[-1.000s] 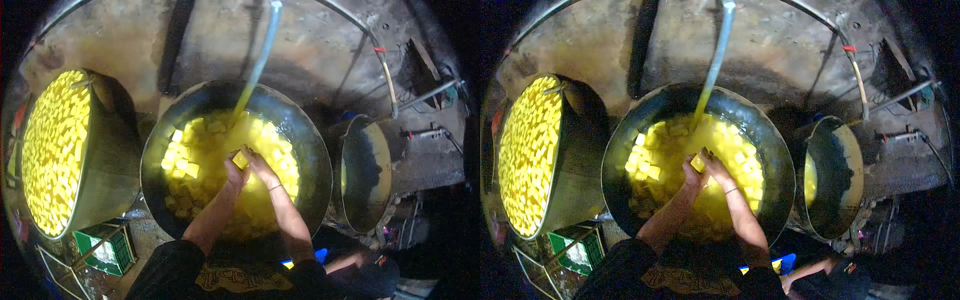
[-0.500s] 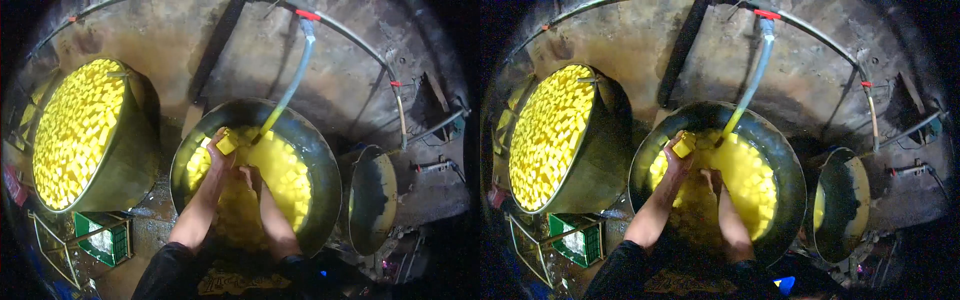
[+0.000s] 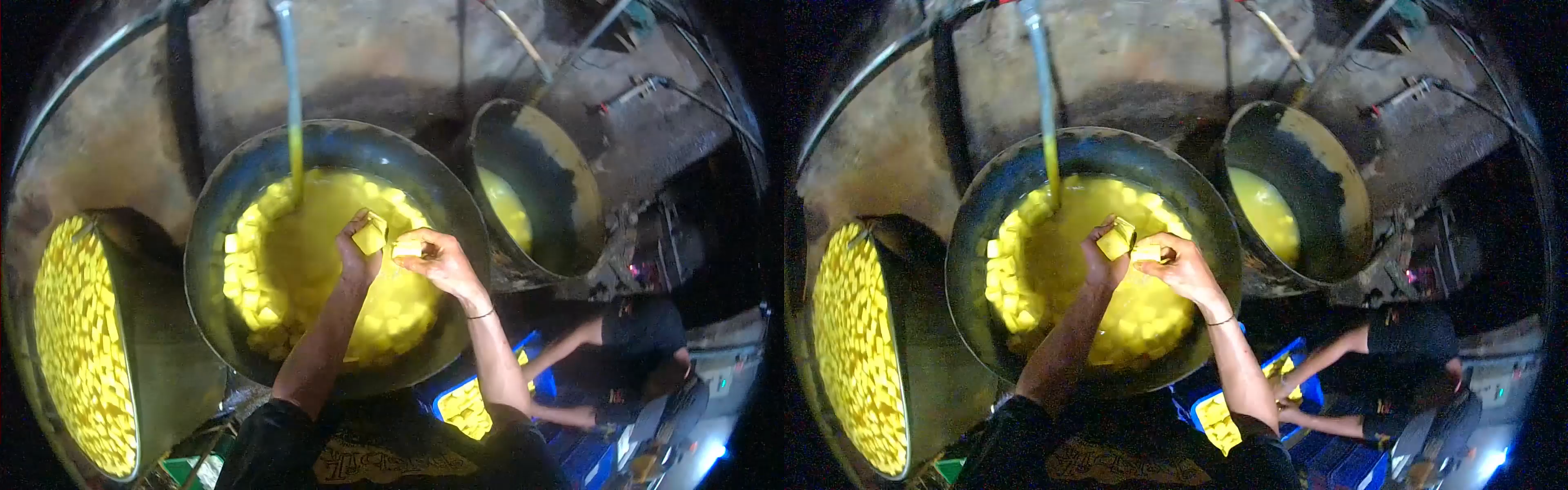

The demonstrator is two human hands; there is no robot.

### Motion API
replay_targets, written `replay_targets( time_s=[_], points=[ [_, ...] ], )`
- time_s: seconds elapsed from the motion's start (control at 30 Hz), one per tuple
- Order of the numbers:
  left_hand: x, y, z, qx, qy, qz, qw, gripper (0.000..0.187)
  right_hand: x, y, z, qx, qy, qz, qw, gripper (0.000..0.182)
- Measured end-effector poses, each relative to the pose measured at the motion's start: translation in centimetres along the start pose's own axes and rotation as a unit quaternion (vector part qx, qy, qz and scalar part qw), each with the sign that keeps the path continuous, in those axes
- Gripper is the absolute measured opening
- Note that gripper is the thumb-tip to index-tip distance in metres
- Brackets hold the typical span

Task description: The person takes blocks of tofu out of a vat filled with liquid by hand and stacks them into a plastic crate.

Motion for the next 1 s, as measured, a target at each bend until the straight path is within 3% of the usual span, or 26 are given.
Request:
replay_targets(
  time_s=[0.1, 0.17, 0.2, 0.3, 0.37, 0.4, 0.43, 0.5, 0.53, 0.57, 0.63, 0.7, 0.73, 0.77, 0.8, 0.9, 0.93, 0.97, 1.0],
  points=[
    [4.0, -3.1, -1.2, 0.01, 0.013, 0.041, 0.999, 0.029, 0.3, 2.7, -4.1, -0.047, -0.003, -0.004, 0.999, 0.025],
    [7.2, -5.5, -3.3, -0.041, 0.074, 0.082, 0.993, 0.029, 3.3, 3.6, -6.7, -0.062, 0.009, -0.148, 0.987, 0.034],
    [9.4, -5.9, -3.1, 0.037, 0.1, 0.086, 0.991, 0.028, 4.6, 4.2, -7.9, -0.083, 0.01, -0.248, 0.965, 0.039],
    [15.1, -11.6, -6.7, 0.127, 0.147, 0.134, 0.972, 0.027, 6.8, 7.7, -12.7, -0.189, 0.029, -0.356, 0.915, 0.065],
    [20.7, -13.6, -8.9, 0.199, 0.196, 0.134, 0.951, 0.026, 7.0, 9.5, -17.2, -0.189, 0.037, -0.326, 0.926, 0.083],
    [22.6, -16.2, -11.6, 0.186, 0.185, 0.119, 0.958, 0.03, 5.9, 10.0, -19.6, -0.14, -0.002, -0.319, 0.937, 0.087],
    [24.5, -18.4, -14.3, 0.171, 0.177, 0.105, 0.964, 0.035, 5.7, 10.0, -21.9, -0.084, 0.054, -0.215, 0.971, 0.075],
    [30.4, -18.7, -18.9, 0.204, 0.275, 0.012, 0.94, 0.041, 3.9, 11.3, -28.7, -0.103, 0.022, -0.159, 0.982, 0.061],
    [32.6, -19.2, -21.7, 0.175, 0.304, 0.094, 0.932, 0.046, 2.6, 11.6, -32.6, -0.145, -0.014, -0.085, 0.986, 0.05],
    [35.2, -19.8, -25.6, 0.267, 0.369, 0.045, 0.889, 0.053, 0.2, 11.8, -36.7, -0.192, 0.005, 0.029, 0.981, 0.042],
    [40.3, -13.9, -31.7, -0.055, 0.436, 0.191, 0.878, 0.062, -6.3, 11.3, -45.1, -0.282, -0.063, 0.151, 0.945, 0.041],
    [46.5, -1.8, -37.7, -0.054, 0.5, 0.274, 0.82, 0.07, -14.0, 8.1, -53.4, -0.426, -0.131, 0.358, 0.821, 0.04],
    [48.0, 5.6, -40.5, -0.018, 0.513, 0.374, 0.772, 0.068, -20.9, 5.6, -58.1, -0.464, -0.137, 0.447, 0.752, 0.037],
    [48.6, 11.0, -42.7, 0.022, 0.518, 0.468, 0.715, 0.066, -22.1, 4.5, -59.4, -0.47, -0.12, 0.489, 0.725, 0.034],
    [48.9, 13.3, -44.3, 0.022, 0.525, 0.466, 0.712, 0.066, -24.7, 3.2, -61.5, -0.485, -0.131, 0.5, 0.705, 0.038],
    [49.9, 18.0, -46.9, 0.167, 0.536, 0.686, 0.463, 0.036, -31.1, 1.8, -65.3, -0.501, -0.171, 0.51, 0.678, 0.04],
    [51.1, 16.9, -46.8, 0.303, 0.472, 0.729, 0.392, 0.038, -32.5, 2.0, -65.8, -0.511, -0.205, 0.486, 0.679, 0.038],
    [51.6, 13.8, -46.5, 0.45, 0.259, 0.775, 0.361, 0.038, -34.4, 2.0, -65.9, -0.493, -0.221, 0.49, 0.684, 0.034],
    [52.7, 14.2, -47.4, 0.522, 0.227, 0.77, 0.289, 0.041, -36.5, 2.2, -66.2, -0.485, -0.269, 0.474, 0.684, 0.04]
  ],
)
Point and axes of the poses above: each hand's wrist, its own z-axis towards the middle knuckle, its own y-axis out of the back of the hand, x = y × z, the point moved 9 cm from there along z, towards the middle knuckle, and after that the axes turned 11 degrees about x, right-handed, at the moved point
